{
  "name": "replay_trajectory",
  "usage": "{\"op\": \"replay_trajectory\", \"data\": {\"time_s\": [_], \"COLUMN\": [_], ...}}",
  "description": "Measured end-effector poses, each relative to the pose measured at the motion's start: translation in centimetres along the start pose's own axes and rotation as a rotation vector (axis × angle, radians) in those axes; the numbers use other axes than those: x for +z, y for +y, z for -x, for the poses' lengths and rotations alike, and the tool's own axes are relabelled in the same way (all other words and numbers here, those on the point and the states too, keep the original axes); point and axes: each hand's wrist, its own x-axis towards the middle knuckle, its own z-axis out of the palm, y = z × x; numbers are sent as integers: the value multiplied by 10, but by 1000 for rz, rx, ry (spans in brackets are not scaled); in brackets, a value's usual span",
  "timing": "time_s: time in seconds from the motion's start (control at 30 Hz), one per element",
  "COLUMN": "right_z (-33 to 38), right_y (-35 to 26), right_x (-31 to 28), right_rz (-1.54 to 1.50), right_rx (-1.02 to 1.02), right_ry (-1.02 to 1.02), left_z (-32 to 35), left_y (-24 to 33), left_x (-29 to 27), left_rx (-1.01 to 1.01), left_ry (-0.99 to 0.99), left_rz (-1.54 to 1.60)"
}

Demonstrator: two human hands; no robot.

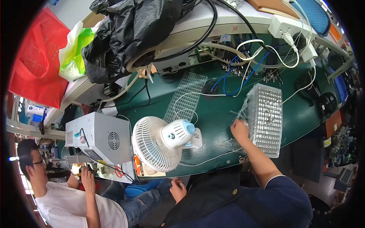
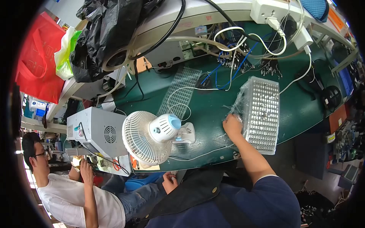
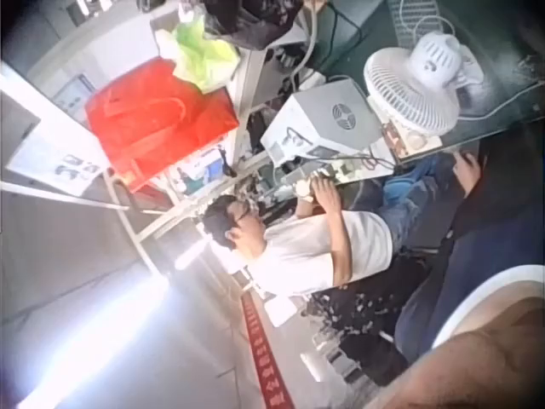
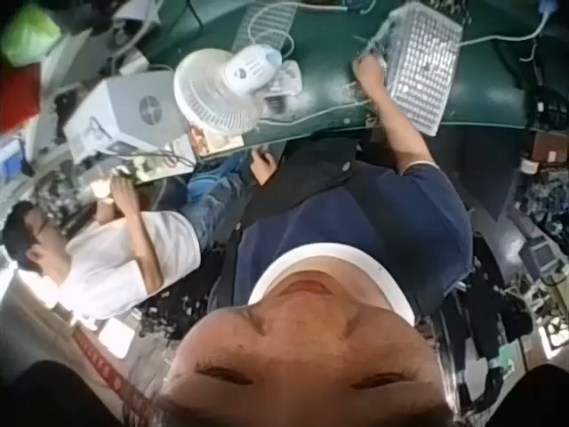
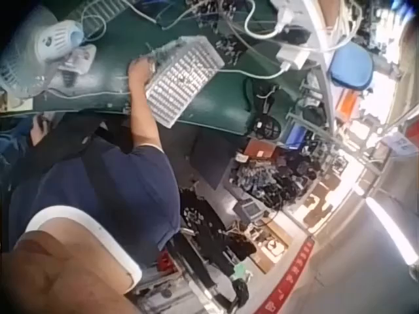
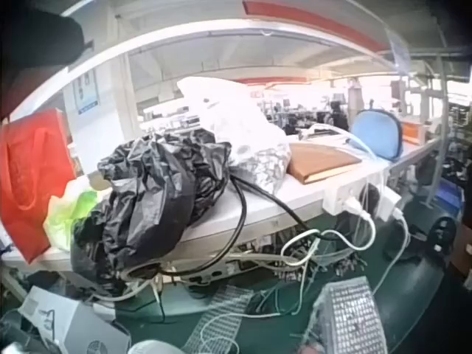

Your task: The recorder is trimming and processing black cable bundles using scissors at an industrial workstation.

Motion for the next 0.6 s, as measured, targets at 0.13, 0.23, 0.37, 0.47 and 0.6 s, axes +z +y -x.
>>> {"op": "replay_trajectory", "data": {"time_s": [0.13,0.23,0.37,0.47,0.6], "right_z": [-5,0,5,15,28], "right_y": [10,11,20,31,46], "right_x": [-3,-4,0,-3,-3], "right_rz": [116,230,319,412,483], "right_rx": [-43,-118,-180,-207,-256], "right_ry": [-31,-21,-23,-87,-145], "left_z": [1,3,6,7,6], "left_y": [4,6,10,14,9], "left_x": [6,8,13,18,22], "left_rx": [-19,18,24,15,14], "left_ry": [-6,9,16,4,-2], "left_rz": [42,0,-16,-13,-8]}}
